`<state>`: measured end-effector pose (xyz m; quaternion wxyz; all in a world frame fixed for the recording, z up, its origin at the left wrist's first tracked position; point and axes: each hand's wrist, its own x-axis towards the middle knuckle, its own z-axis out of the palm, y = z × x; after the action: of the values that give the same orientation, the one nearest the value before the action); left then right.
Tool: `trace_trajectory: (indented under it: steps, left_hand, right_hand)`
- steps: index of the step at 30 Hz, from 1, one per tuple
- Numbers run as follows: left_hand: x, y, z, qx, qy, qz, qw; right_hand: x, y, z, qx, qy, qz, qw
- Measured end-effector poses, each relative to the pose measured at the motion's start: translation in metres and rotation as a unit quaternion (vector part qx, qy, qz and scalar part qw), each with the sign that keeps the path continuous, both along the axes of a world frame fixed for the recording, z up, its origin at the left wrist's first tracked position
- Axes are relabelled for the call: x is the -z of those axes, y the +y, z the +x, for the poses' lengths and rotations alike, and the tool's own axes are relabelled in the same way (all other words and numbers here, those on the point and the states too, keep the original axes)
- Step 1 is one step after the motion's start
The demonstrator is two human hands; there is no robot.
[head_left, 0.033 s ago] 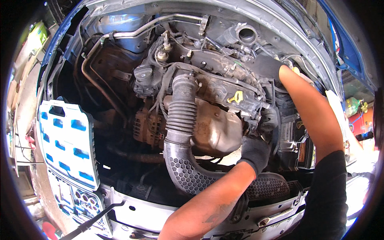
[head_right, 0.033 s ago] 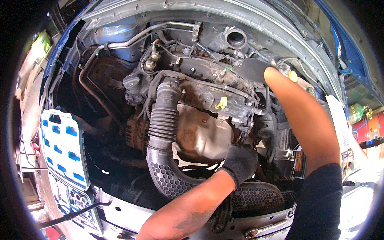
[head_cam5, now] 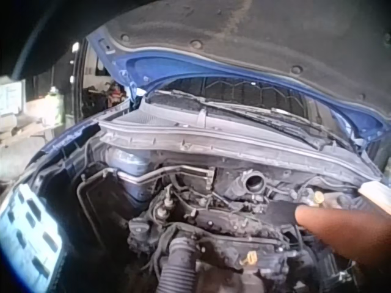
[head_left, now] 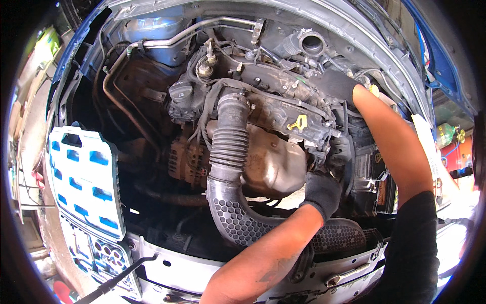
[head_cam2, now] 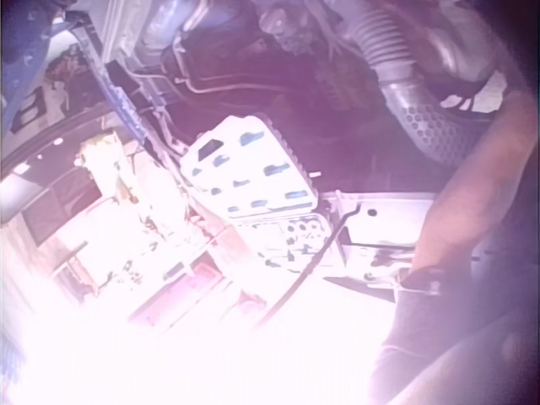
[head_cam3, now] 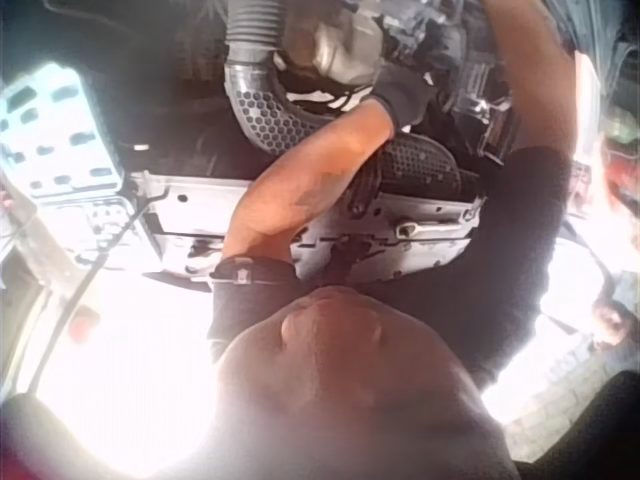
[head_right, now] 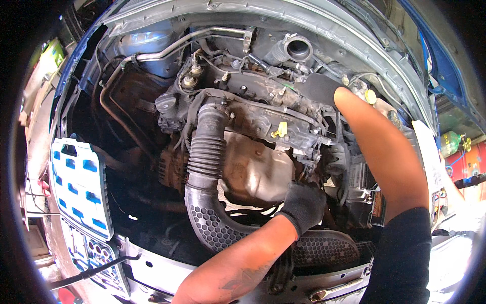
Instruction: The person is using a socket wrench to work on components within a car's engine bay. They loosen or tighten bolts on the engine block while another person assists by holding parts.
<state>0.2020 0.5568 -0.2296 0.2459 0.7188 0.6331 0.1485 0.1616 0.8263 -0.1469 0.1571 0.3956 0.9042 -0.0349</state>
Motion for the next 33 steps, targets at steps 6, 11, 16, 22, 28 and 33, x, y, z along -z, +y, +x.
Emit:
trace_trajectory:
  steps: [6, 11, 16, 22, 28, 33]
  left_hand:
    - [0.008, -0.001, 0.006, 0.003, 0.000, 0.022, 1.000]
    - [0.007, 0.000, 0.001, 0.008, 0.009, 0.006, 1.000]
    - [0.001, 0.000, -0.003, -0.019, -0.049, 0.001, 0.999]
    - [0.005, 0.000, 0.004, -0.001, -0.002, 0.001, 1.000]
    - [0.009, 0.002, -0.002, 0.021, 0.004, -0.034, 0.999]
    - [0.015, 0.002, 0.001, 0.010, -0.005, -0.010, 1.000]
  right_hand:
    - [0.008, 0.019, 0.017, -0.160, 0.038, 0.056, 0.985]
    - [-0.012, -0.005, 0.000, -0.052, 0.009, -0.035, 0.998]
    - [-0.011, -0.013, -0.011, -0.011, -0.056, 0.001, 0.998]
    - [0.009, 0.008, 0.013, -0.206, 0.034, 0.064, 0.976]
    - [-0.030, -0.032, -0.022, 0.149, -0.035, -0.051, 0.987]
    - [-0.015, -0.009, -0.004, -0.005, -0.045, 0.001, 0.999]
